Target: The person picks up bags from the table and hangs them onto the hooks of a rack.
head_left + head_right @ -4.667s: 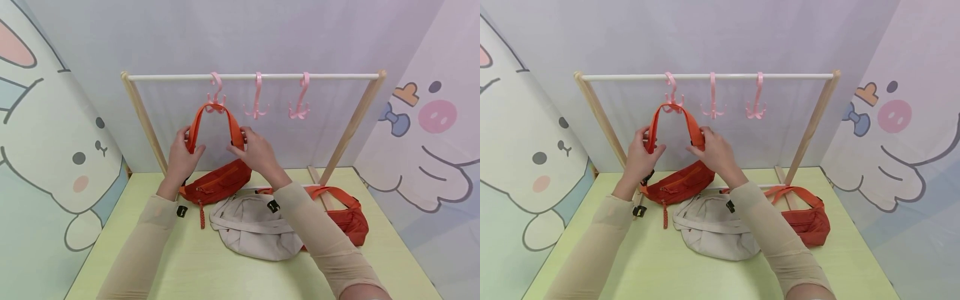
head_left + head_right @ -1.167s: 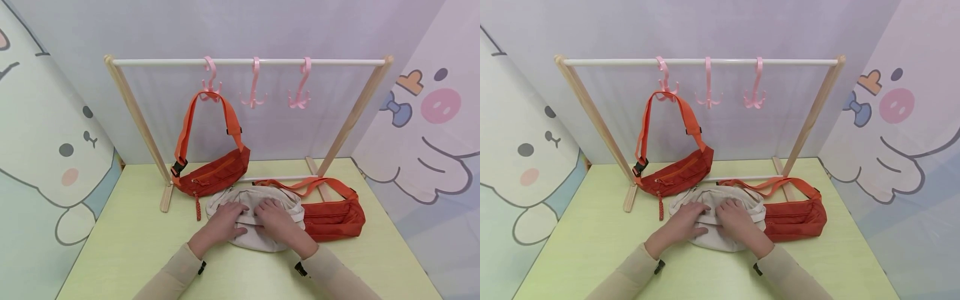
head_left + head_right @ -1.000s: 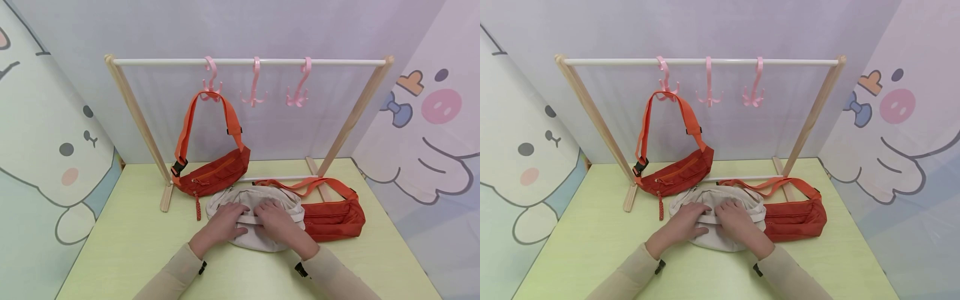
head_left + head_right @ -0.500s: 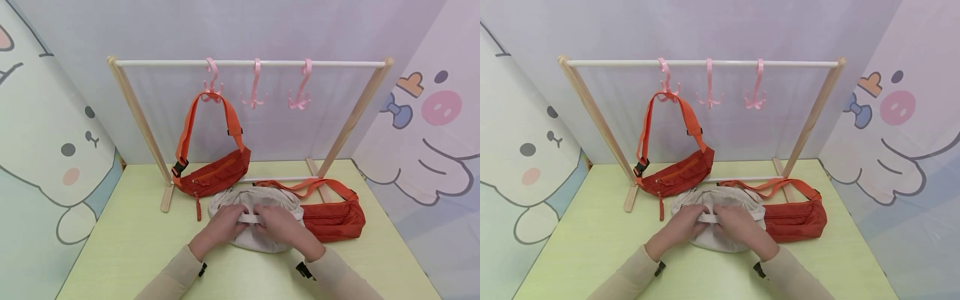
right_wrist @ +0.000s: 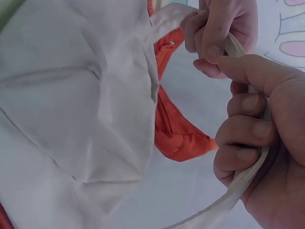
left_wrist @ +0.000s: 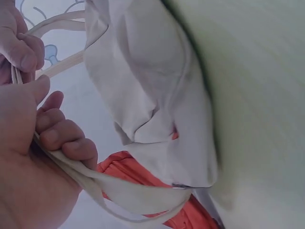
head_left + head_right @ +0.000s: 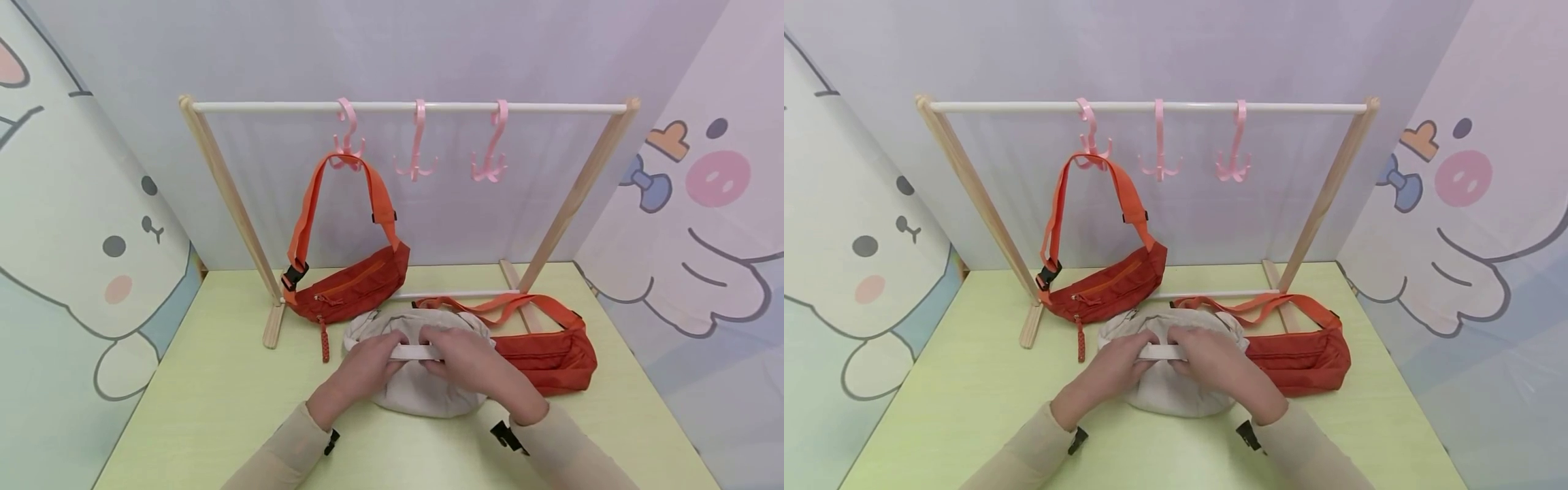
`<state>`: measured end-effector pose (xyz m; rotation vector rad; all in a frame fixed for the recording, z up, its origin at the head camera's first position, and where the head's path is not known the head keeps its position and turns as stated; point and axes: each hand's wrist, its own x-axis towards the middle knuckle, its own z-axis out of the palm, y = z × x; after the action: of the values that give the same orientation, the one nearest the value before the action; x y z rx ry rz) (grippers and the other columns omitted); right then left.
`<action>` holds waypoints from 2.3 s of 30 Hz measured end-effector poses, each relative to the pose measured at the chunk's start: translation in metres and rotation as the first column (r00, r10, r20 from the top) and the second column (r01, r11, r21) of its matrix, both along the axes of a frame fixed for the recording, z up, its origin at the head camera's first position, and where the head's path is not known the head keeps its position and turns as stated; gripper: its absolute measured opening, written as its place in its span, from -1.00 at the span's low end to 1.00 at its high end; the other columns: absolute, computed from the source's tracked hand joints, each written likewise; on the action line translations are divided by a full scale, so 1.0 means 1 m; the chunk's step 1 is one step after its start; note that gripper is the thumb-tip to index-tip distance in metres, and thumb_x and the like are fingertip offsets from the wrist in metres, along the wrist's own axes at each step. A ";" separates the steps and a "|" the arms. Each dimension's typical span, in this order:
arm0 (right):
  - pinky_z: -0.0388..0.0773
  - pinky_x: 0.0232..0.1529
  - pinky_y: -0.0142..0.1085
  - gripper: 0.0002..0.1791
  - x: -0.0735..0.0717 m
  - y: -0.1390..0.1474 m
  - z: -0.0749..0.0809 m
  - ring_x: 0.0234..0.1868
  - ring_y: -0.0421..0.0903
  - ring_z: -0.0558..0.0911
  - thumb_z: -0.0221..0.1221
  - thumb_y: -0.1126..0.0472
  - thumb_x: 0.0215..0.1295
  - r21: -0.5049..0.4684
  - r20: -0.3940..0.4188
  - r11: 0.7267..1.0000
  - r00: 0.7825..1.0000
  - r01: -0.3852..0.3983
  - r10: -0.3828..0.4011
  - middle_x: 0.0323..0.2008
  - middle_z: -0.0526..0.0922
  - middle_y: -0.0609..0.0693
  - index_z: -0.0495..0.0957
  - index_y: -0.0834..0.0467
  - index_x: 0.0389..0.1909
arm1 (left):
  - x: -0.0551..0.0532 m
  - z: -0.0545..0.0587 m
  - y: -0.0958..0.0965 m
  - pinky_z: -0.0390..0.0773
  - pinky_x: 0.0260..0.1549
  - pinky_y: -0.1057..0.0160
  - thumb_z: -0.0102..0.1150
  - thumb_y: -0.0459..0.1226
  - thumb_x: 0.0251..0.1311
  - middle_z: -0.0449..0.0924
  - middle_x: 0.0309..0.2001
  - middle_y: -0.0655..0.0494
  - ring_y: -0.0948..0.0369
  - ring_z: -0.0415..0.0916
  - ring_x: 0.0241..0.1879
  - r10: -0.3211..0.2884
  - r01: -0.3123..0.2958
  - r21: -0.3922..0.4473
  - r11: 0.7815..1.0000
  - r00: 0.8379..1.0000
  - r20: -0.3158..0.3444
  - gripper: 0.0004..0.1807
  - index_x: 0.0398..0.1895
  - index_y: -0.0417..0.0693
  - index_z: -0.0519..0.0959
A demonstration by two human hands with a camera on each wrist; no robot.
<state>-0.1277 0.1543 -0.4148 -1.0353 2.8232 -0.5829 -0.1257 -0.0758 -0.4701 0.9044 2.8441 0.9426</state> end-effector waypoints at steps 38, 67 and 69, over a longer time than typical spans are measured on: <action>0.64 -0.33 -0.29 -0.76 -0.044 0.022 0.066 -0.34 -0.20 0.58 0.38 0.34 0.39 -0.378 -0.398 0.909 0.917 -0.177 0.013 -0.17 0.74 -0.03 0.72 0.18 0.04 | -0.026 0.083 -0.028 0.64 -0.36 0.22 0.27 -0.22 0.50 0.67 -0.08 0.19 0.24 0.57 -0.30 0.111 -0.034 0.193 0.981 0.907 -0.405 -0.67 0.27 0.07 0.64; 0.27 -0.48 -0.43 -0.84 -0.089 0.007 0.120 -0.56 -0.17 0.41 0.24 0.36 0.53 -0.568 -0.536 0.807 0.817 -0.162 -0.213 -0.26 0.75 0.15 0.66 0.35 0.01 | -0.052 0.160 -0.024 0.48 -0.53 0.20 0.23 -0.25 0.54 0.72 -0.25 0.02 0.16 0.47 -0.46 0.286 -0.095 0.335 0.937 0.758 -0.586 -0.78 0.08 -0.14 0.73; 0.29 -0.48 -0.44 -0.83 -0.091 0.005 0.123 -0.51 -0.16 0.51 0.21 0.33 0.56 -0.582 -0.525 0.799 0.820 -0.149 -0.229 -0.25 0.76 0.15 0.66 0.35 0.01 | -0.053 0.164 -0.023 0.45 -0.55 0.20 0.22 -0.24 0.55 0.71 -0.28 0.03 0.17 0.45 -0.48 0.295 -0.097 0.343 0.934 0.751 -0.591 -0.78 0.07 -0.14 0.72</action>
<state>-0.2189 0.1591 -0.2922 -1.4548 3.2487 -1.4918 -0.1791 -0.0989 -0.3059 1.1508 3.4918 1.3304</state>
